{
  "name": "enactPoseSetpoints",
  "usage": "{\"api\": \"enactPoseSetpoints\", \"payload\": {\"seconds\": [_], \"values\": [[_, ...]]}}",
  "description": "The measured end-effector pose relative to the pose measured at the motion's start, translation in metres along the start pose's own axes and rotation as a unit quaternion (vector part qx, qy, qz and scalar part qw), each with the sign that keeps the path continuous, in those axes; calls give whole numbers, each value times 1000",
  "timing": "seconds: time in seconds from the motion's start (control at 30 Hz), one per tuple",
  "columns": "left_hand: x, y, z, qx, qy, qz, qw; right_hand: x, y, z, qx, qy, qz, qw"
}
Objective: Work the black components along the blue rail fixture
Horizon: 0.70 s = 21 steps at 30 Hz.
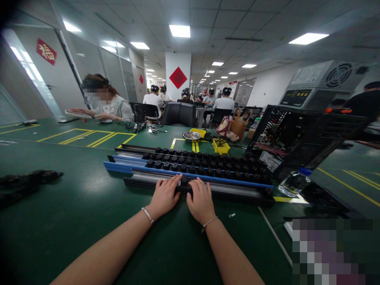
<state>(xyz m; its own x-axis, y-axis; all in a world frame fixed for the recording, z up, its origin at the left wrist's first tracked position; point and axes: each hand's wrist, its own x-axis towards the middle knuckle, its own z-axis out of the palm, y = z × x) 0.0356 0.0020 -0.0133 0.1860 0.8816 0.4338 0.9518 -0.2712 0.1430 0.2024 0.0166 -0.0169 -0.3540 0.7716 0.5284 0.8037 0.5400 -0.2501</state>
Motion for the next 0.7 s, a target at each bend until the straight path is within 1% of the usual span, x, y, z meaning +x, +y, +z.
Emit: {"api": "enactPoseSetpoints", "payload": {"seconds": [0.07,0.13,0.23,0.43,0.57,0.7], "values": [[0,0,-1,-1,-6,-4,1000,0,3,2,-16,-7,5,1000],[0,1,-2,-1,-8,-6,1000,-1,4,4,-27,-24,-4,999],[0,1,-2,-2,-8,-6,1000,-1,4,4,-44,-38,-17,998],[0,1,-2,-11,-6,-1,1000,-1,2,3,-73,-59,-13,996],[-1,5,1,-4,-2,20,1000,-1,2,3,-86,-68,-13,994],[-4,10,7,12,-1,9,1000,-2,1,2,-98,-70,-12,993]]}}
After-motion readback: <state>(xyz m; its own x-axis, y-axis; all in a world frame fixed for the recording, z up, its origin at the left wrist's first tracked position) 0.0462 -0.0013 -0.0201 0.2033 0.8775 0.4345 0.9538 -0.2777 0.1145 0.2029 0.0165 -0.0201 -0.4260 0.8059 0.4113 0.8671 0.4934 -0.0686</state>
